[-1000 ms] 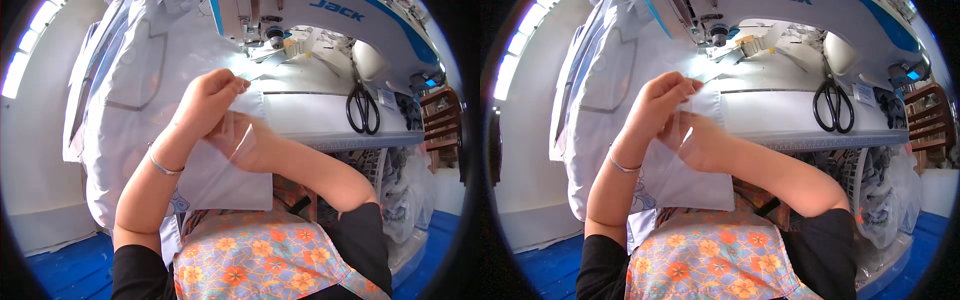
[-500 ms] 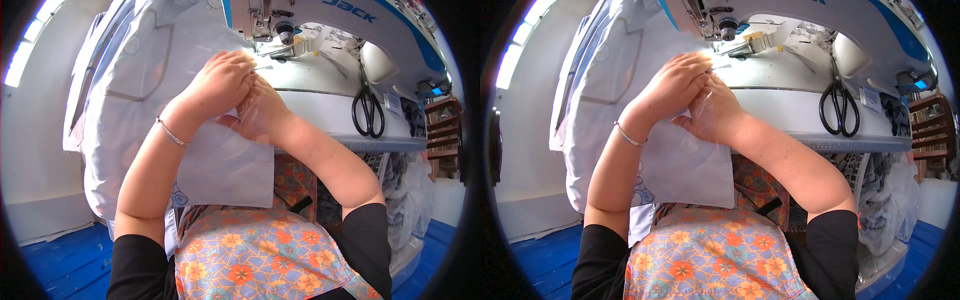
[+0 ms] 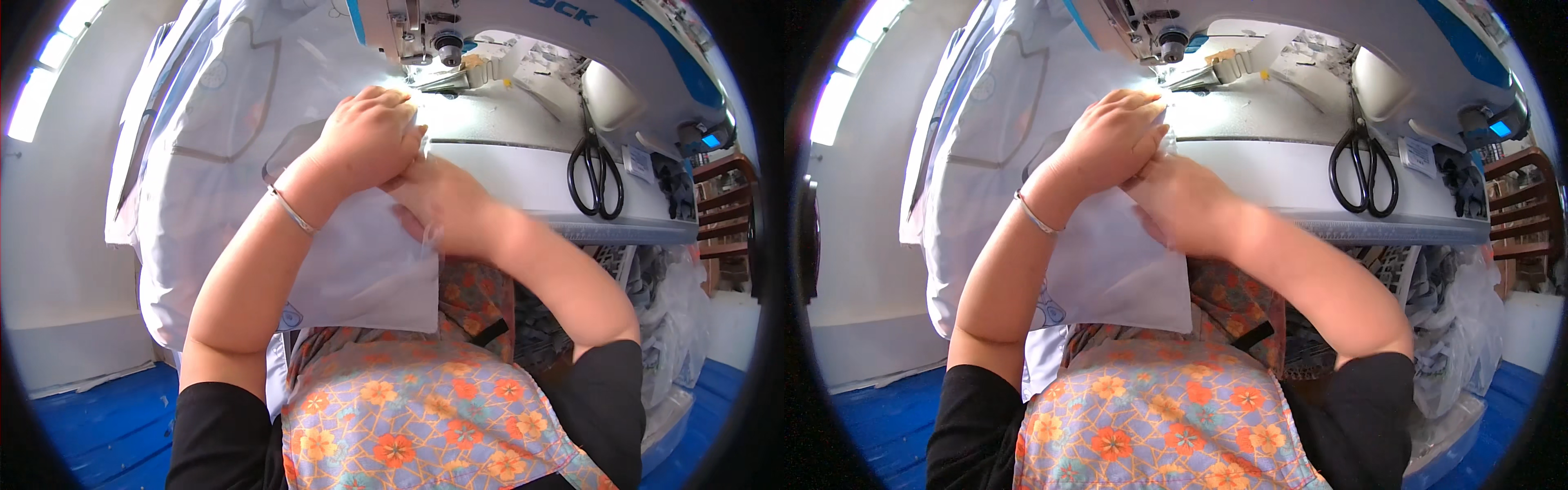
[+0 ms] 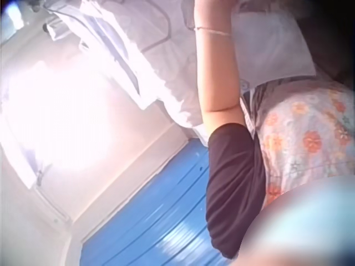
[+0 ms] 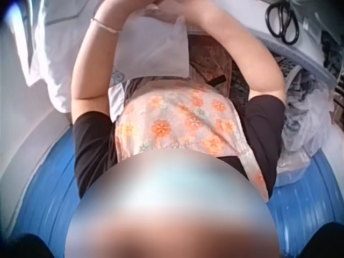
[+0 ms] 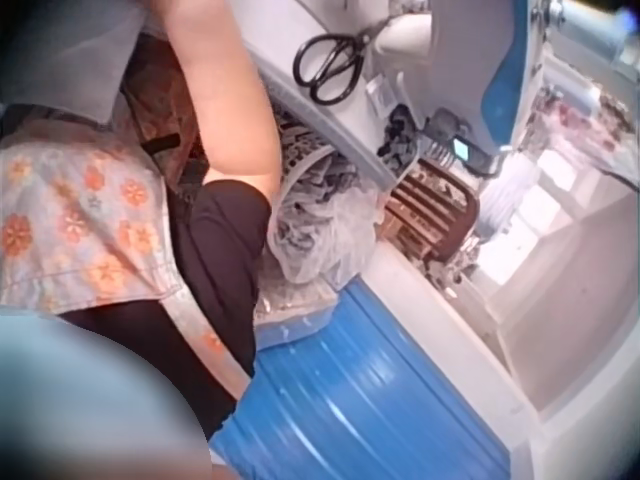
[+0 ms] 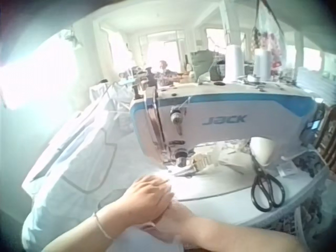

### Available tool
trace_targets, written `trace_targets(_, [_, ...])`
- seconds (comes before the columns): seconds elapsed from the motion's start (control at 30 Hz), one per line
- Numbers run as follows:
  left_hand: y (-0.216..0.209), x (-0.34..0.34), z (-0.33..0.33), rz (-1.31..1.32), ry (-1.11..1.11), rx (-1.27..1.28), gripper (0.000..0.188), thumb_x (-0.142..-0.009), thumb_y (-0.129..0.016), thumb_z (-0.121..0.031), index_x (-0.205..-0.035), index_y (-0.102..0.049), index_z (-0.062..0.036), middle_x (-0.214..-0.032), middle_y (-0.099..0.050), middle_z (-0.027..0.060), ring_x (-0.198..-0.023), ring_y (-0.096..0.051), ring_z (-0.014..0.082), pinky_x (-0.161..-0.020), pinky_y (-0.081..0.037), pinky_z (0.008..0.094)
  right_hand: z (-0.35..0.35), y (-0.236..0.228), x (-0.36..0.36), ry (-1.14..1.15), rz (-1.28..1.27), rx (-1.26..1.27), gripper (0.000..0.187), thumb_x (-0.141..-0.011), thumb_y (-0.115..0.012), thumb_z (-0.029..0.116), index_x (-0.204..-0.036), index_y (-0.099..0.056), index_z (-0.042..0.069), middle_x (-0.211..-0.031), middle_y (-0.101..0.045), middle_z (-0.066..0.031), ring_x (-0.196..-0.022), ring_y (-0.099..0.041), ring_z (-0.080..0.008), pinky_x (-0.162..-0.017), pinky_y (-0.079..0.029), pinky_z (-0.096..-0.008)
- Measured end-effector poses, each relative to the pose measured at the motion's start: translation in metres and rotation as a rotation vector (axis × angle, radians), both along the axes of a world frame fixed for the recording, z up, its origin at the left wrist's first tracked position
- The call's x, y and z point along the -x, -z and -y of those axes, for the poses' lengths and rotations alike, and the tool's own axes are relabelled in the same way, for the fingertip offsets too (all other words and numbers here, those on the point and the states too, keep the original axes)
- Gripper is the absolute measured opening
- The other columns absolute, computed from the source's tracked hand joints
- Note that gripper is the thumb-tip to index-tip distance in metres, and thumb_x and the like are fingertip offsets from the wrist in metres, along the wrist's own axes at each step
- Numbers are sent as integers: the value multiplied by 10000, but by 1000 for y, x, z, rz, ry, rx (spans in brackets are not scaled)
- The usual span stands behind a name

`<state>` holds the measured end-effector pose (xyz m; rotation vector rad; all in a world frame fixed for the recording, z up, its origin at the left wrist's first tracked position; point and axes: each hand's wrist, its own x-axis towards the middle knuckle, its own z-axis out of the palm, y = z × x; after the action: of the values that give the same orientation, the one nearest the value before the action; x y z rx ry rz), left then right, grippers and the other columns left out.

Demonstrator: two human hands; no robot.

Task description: Using an industrial sewing machine to assemble textile products by stitching edges and attaching straps.

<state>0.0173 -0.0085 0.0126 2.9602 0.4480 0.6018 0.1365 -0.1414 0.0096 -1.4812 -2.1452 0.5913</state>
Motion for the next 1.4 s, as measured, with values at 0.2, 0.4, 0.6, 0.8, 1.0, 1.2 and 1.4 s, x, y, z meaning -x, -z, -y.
trace_targets(0.2, [13, -4, 15, 51, -119, -71, 276, -878, -637, -239, -1029, -696, -15, -1177, -645, 137, -1156, -575, 295, -952, -473, 442, 75, 25, 0, 126, 227, -502, 384, -819, -617, 66, -1193, -702, 47, -1282, -642, -171, -1183, -619, -344, -952, -536, -428])
trace_targets(0.4, [11, -7, 17, 82, -137, -69, 258, -867, -632, -205, -1017, -675, 1, -1173, -619, 162, -1141, -574, 316, -956, -474, 456, 69, 35, 7, 157, 230, -578, 369, -813, -619, 89, -1164, -723, 48, -1263, -660, -175, -1133, -652, -327, -882, -565, -387])
trace_targets(0.6, [10, -1, 24, 29, -81, 49, 186, -867, -579, -107, -990, -640, 19, -1126, -602, 192, -1120, -586, 354, -947, -503, 448, 70, 29, 7, 150, 238, -562, 379, -812, -610, 90, -1173, -719, 51, -1282, -652, -178, -1145, -652, -327, -893, -566, -382])
trace_targets(0.8, [5, 3, 28, 34, -47, 98, 221, -857, -556, -64, -1037, -617, 48, -1106, -609, 200, -1115, -591, 369, -955, -505, 447, 68, 29, 5, 139, 258, -548, 379, -815, -603, 97, -1174, -717, 51, -1295, -646, -179, -1141, -653, -329, -916, -563, -387])
trace_targets(1.0, [3, 6, 37, -40, -13, 152, 324, -880, -573, -88, -1154, -630, 76, -1181, -623, 208, -1160, -585, 360, -990, -492, 437, 64, 26, 9, 191, 168, -433, 388, -801, -619, 89, -1173, -714, 31, -1279, -649, -178, -1126, -652, -321, -909, -570, -384])
trace_targets(1.2, [2, 11, 34, 34, -44, 156, 339, -879, -584, -98, -1172, -635, 63, -1164, -625, 189, -1143, -587, 361, -996, -480, 444, 55, 29, 6, 195, 197, -502, 349, -824, -618, 56, -1153, -714, -8, -1221, -670, -179, -1089, -665, -315, -891, -580, -382])
trace_targets(1.4, [5, 5, 18, 94, -54, 49, 312, -858, -599, -99, -1143, -645, 17, -1160, -618, 176, -1135, -584, 359, -989, -470, 449, 48, 29, 6, 224, 220, -565, 283, -857, -621, 40, -1113, -715, -39, -1196, -676, -181, -1093, -664, -320, -904, -574, -401])
